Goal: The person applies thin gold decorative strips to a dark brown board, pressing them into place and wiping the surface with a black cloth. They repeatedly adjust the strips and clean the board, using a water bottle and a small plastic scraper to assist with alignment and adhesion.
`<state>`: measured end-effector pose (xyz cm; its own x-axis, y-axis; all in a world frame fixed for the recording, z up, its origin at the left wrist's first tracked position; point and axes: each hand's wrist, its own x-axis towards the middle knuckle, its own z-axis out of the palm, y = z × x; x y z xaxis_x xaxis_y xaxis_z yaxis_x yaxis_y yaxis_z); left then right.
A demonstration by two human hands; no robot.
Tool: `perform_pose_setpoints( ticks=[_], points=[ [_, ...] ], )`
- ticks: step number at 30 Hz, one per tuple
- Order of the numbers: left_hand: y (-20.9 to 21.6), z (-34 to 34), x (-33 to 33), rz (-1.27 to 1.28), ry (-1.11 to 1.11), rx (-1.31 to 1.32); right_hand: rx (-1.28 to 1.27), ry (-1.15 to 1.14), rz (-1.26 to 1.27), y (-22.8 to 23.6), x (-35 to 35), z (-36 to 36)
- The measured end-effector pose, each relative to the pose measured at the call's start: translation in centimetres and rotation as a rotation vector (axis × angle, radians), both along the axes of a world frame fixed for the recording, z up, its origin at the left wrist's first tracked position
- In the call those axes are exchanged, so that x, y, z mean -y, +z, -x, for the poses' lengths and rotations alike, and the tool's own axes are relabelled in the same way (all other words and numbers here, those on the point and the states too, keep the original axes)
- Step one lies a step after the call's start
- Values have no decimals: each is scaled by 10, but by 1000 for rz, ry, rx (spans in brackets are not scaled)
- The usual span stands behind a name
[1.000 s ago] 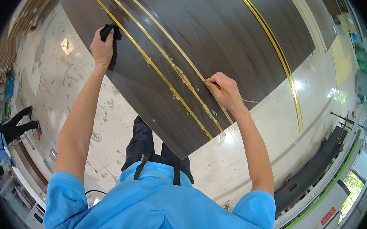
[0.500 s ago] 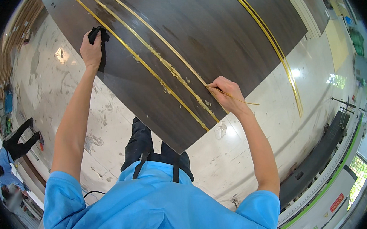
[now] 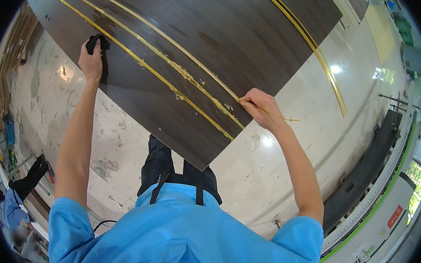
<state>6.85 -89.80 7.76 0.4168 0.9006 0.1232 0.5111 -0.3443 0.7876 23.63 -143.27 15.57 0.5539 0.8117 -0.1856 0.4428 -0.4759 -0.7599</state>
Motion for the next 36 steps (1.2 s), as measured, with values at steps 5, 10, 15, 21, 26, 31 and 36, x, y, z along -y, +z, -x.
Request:
perform_pose_setpoints(
  ticks=[5, 10, 15, 21, 26, 31, 36],
  points=[
    [-3, -1, -4, -92, -22, 10, -10, -14, 3, 1, 21, 5],
    [-2, 0, -2, -67, -35, 34, 4, 23, -1, 2, 35, 6],
    [1, -2, 0, -52, -40, 52, -56, -13, 47, 5, 47, 7],
    [5, -2, 3, -74, -34, 16, -55, 6, 96, 9, 58, 6],
    [9, -2, 2, -89, -59, 15, -107, 36, 97, 14, 59, -2],
    [7, -1, 3, -66, -59, 8, -250, 52, 207, 12, 52, -19],
    [11, -1, 2, -2, -79, 33, -562, -108, 332, 14, 41, -36]
  ],
)
